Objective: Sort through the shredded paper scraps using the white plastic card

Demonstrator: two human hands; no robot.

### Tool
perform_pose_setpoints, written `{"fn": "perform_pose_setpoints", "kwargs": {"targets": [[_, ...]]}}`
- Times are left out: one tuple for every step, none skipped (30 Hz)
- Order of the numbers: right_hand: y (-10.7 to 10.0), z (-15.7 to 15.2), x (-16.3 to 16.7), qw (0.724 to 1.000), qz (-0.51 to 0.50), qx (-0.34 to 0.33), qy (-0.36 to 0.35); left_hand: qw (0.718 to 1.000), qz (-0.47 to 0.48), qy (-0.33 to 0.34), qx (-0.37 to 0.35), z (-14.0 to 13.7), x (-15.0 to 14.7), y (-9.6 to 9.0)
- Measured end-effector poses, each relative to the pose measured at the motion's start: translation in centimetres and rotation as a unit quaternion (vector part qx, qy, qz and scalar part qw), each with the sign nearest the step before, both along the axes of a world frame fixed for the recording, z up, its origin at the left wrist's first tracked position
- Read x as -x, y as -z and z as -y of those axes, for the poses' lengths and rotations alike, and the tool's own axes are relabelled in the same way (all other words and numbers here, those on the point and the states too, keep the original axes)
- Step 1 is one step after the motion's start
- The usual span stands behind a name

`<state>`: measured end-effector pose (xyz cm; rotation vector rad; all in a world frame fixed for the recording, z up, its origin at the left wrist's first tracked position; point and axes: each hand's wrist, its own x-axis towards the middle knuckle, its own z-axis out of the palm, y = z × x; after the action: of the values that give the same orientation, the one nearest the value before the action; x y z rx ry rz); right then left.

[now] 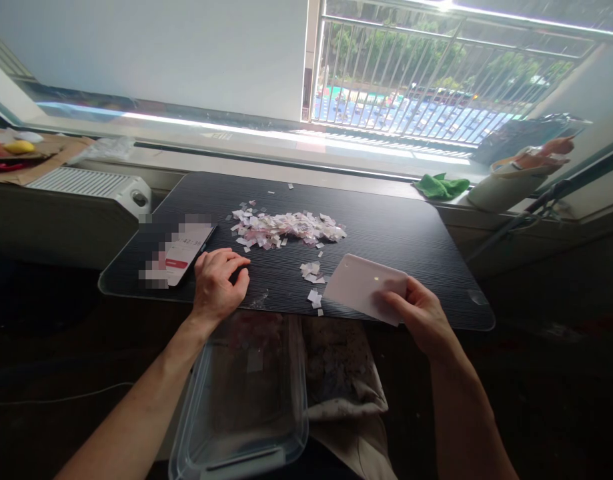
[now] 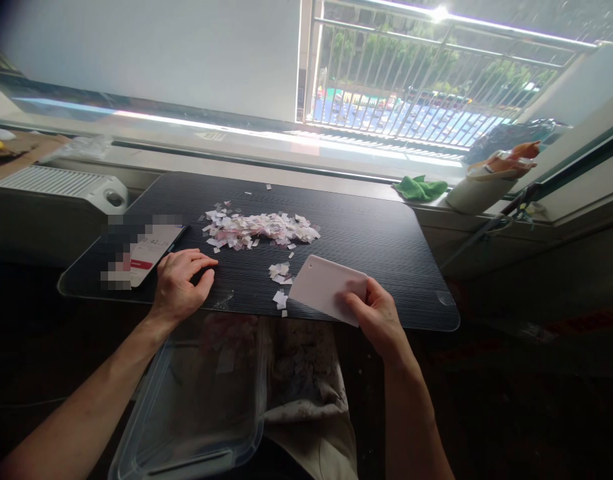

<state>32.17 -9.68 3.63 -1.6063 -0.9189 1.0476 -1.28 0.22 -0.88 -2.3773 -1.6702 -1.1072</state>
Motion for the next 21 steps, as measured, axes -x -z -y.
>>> {"fn": "perform_pose_setpoints", "kwargs": {"targets": [[0.1,0.0,0.0,1.000,0.003,-0.004,-0.001,1.000,0.001,0.000,0.001,0.0,0.0,0.0],[0.1,0.0,0.1,1.000,0.008,-0.005,-0.006,1.000,0.001,-0.001,0.003,0.0,0.0,0.0],[0.1,0.0,0.0,1.000,0.016,-0.003,-0.014,1.000,0.001,-0.002,0.004,0.0,0.0,0.0],[0.1,0.1,0.0,0.999,0.026,-0.001,-0.019,1.000,0.002,-0.003,0.005,0.0,0.0,0.0],[0.1,0.2,-0.1,0.999,0.036,0.003,-0.024,1.000,0.003,-0.003,0.006,0.0,0.0,-0.1],[0.1,0.3,-0.2,0.999,0.047,0.007,-0.026,1.000,0.004,-0.002,0.006,0.0,0.0,-0.1],[0.0,0.5,-0.3,0.998,0.056,0.008,-0.024,1.000,0.005,-0.001,0.006,0.0,0.0,-0.1],[-0.1,0.6,-0.3,0.998,0.065,0.006,-0.018,1.000,0.005,0.000,0.007,0.0,0.0,-0.1],[-0.2,0.6,-0.3,0.997,0.072,0.000,-0.011,1.000,0.006,0.001,0.009,0.0,0.0,-0.1],[-0.2,0.6,-0.3,0.997,0.076,-0.008,-0.005,1.000,0.007,0.001,0.011,0.0,0.0,-0.1],[-0.2,0.5,-0.1,0.997,0.077,-0.015,-0.001,1.000,0.008,0.001,0.012,0.0,0.0,-0.1],[-0.2,0.3,0.0,0.997,0.076,-0.023,0.002,1.000,0.008,0.000,0.013,0.0,0.0,-0.1],[-0.1,0.1,0.3,0.997,0.075,-0.028,-0.002,1.000,0.008,-0.001,0.013,0.0,0.0,-0.1],[0.0,-0.2,0.5,0.997,0.075,-0.031,-0.010,1.000,0.007,-0.002,0.013,0.0,0.0,-0.1],[0.1,-0.6,0.8,0.996,0.076,-0.031,-0.018,1.000,0.006,-0.002,0.012,0.0,0.0,-0.1],[0.3,-0.9,1.0,0.996,0.081,-0.031,-0.024,1.000,0.005,-0.002,0.011,0.0,0.0,0.0],[0.4,-1.1,1.2,0.995,0.087,-0.031,-0.022,1.000,0.003,-0.001,0.009,0.0,0.0,0.0],[0.4,-1.3,1.3,0.995,0.095,-0.034,-0.014,1.000,0.002,0.000,0.006,0.0,0.0,0.0],[0.5,-1.4,1.4,0.994,0.101,-0.039,0.000,1.000,0.000,0.002,0.002,0.0,0.0,0.0],[0.4,-1.5,1.5,0.993,0.105,-0.045,0.013,1.000,-0.001,0.003,0.000,0.0,0.0,0.1],[0.4,-1.5,1.5,0.993,0.105,-0.051,0.022,1.000,-0.002,0.002,-0.003,0.0,0.0,0.1]]}}
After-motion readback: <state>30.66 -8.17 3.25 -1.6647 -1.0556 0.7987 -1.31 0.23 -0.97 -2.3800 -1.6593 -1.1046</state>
